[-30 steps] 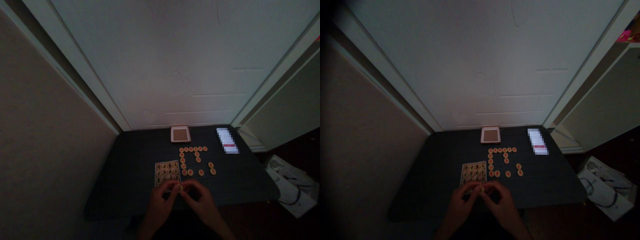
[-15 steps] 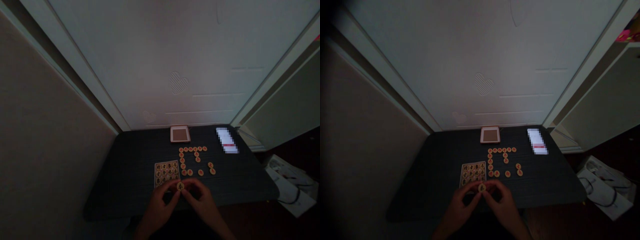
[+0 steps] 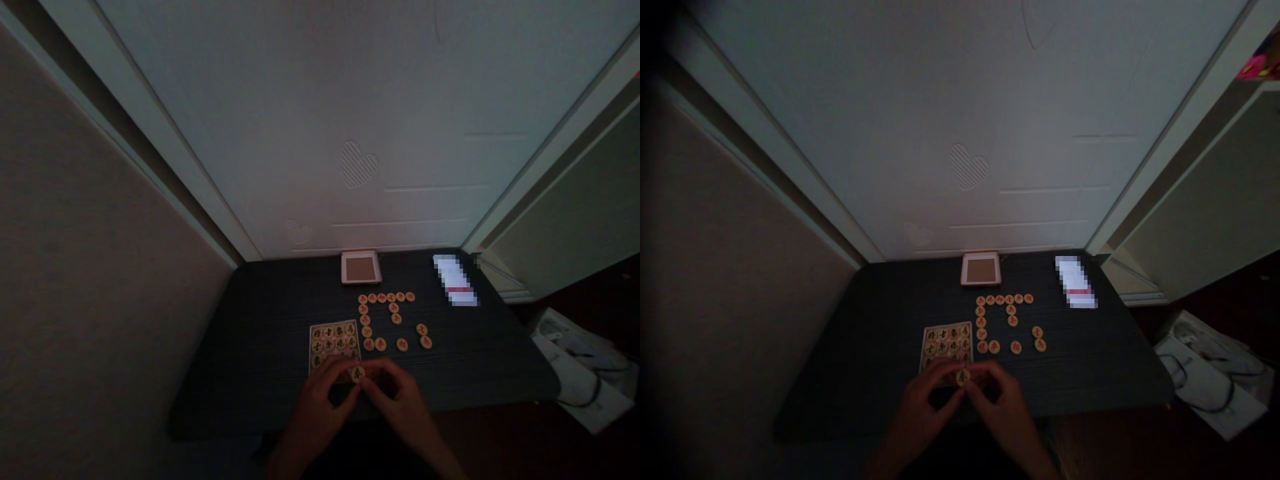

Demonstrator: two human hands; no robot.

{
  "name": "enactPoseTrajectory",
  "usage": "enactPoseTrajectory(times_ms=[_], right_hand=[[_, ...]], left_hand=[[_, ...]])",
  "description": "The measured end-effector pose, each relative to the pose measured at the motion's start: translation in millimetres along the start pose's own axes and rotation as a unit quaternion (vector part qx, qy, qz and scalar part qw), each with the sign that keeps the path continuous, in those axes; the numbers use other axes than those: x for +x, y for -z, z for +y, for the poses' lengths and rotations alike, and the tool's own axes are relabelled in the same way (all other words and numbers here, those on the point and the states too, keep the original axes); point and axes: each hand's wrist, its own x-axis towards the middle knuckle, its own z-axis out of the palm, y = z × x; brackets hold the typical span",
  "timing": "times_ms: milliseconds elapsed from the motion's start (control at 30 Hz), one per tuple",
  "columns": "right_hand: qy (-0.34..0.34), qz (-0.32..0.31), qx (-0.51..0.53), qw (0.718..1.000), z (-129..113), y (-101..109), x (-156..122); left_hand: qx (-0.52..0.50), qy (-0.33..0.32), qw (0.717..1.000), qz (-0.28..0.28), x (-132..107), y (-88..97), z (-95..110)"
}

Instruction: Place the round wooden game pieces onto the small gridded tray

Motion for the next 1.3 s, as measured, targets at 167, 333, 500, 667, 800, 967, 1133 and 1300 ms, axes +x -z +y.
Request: enactPoseTrajectory(times_ms=[167,333,500,667,800,967,1133,1300], right_hand=[[-0.008,0.007,-0.015,1.000,3,2,2],[-0.016,0.045,-0.066,0.997,12,8,3],[0.020,0.059,-0.111,0.992,15,8,3],[0.052,0.060,-0.126,0.989,20,7,4],[0.054,0.061,-0.133,0.988,23,8,4],[0.060,0.058,-0.136,0.987,23,10,5],[0.063,0.058,-0.146,0.986,22,10,6],[0.066,0.058,-0.142,0.986,21,10,6]], left_hand=[[0.038,-0.011,0.999,0.007,2,1.9,-8],[0.091,-0.025,0.995,0.043,4,7.4,-21],[0.124,-0.057,0.991,0.005,8,10.1,-21],[0.156,-0.071,0.984,-0.052,14,8.2,-15],[0.161,-0.080,0.981,-0.068,19,7.4,-14],[0.178,-0.079,0.977,-0.086,20,6.7,-16],[0.182,-0.081,0.974,-0.105,20,6.6,-18],[0.181,-0.075,0.973,-0.121,18,9.0,-17]])
